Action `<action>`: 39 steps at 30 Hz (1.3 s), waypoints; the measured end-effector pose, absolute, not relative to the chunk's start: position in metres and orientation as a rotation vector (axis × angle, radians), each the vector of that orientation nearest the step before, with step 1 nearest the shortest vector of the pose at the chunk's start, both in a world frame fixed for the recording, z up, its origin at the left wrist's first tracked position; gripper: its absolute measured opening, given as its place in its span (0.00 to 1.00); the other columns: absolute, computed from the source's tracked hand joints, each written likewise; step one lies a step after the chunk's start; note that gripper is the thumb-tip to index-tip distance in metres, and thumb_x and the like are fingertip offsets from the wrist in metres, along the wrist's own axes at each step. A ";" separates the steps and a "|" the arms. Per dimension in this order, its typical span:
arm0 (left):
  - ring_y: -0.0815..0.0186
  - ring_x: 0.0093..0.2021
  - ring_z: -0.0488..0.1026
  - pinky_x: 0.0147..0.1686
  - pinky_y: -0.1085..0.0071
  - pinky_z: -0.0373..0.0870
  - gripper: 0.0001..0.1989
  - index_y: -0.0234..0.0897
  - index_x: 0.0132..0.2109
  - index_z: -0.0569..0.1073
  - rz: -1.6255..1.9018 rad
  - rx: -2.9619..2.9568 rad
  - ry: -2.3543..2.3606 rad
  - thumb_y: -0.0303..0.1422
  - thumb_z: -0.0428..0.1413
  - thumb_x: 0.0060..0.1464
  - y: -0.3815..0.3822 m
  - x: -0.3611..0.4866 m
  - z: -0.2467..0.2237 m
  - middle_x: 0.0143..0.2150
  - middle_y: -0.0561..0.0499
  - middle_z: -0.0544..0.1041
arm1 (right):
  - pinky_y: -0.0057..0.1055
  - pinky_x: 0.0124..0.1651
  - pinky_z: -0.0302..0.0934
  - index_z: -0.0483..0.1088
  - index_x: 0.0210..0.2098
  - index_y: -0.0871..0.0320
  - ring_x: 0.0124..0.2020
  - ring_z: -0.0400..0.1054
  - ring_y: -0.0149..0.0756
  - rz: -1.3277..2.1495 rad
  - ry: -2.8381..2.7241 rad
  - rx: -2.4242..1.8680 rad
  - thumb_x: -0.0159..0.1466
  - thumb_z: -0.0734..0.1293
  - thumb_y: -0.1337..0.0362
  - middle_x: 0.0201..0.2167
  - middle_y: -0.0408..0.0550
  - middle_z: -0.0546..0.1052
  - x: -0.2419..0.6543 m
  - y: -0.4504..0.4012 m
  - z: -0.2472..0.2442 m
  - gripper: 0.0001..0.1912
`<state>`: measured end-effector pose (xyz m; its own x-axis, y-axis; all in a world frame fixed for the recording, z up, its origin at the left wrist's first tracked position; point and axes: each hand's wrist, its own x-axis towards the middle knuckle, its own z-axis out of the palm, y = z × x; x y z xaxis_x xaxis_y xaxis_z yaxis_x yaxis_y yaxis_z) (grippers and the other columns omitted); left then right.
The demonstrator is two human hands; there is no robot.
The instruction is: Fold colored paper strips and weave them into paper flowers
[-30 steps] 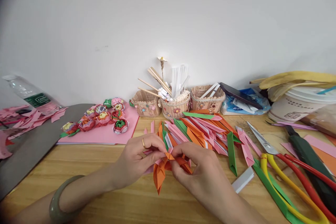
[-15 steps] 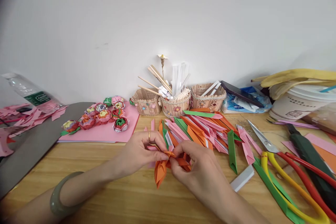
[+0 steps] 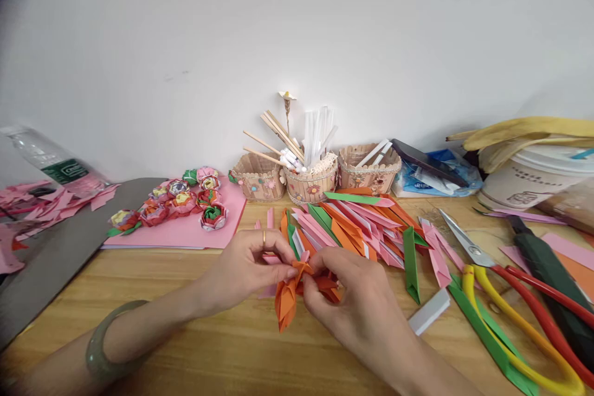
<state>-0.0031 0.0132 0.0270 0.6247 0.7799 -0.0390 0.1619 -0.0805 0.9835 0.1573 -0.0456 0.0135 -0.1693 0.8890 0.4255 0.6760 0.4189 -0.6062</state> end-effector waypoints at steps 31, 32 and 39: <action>0.69 0.34 0.68 0.35 0.71 0.66 0.02 0.36 0.34 0.70 1.251 2.044 0.613 0.27 0.53 0.53 0.014 -0.006 0.017 0.31 0.51 0.71 | 0.25 0.21 0.55 0.64 0.27 0.55 0.21 0.60 0.28 0.792 -1.722 -1.359 0.64 0.56 0.60 0.20 0.40 0.66 0.156 -0.048 0.023 0.13; 0.69 0.34 0.68 0.34 0.71 0.66 0.02 0.36 0.34 0.70 1.248 2.048 0.608 0.27 0.52 0.53 0.013 -0.005 0.016 0.31 0.51 0.71 | 0.24 0.20 0.53 0.64 0.25 0.56 0.20 0.58 0.28 0.935 -1.668 -1.357 0.63 0.56 0.57 0.19 0.40 0.65 0.155 -0.047 0.024 0.14; 0.70 0.33 0.64 0.33 0.73 0.63 0.03 0.37 0.33 0.64 1.170 1.869 0.686 0.28 0.49 0.56 0.011 -0.002 0.007 0.31 0.53 0.65 | 0.24 0.20 0.51 0.62 0.20 0.57 0.18 0.55 0.25 1.275 -1.388 -1.321 0.57 0.61 0.52 0.17 0.39 0.63 0.148 -0.044 0.023 0.16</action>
<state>-0.0016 0.0106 0.0075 0.4228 0.7769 0.4666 0.0274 -0.5256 0.8503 0.1478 -0.0436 0.0232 -0.1182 0.9897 -0.0811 0.1647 -0.0610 -0.9845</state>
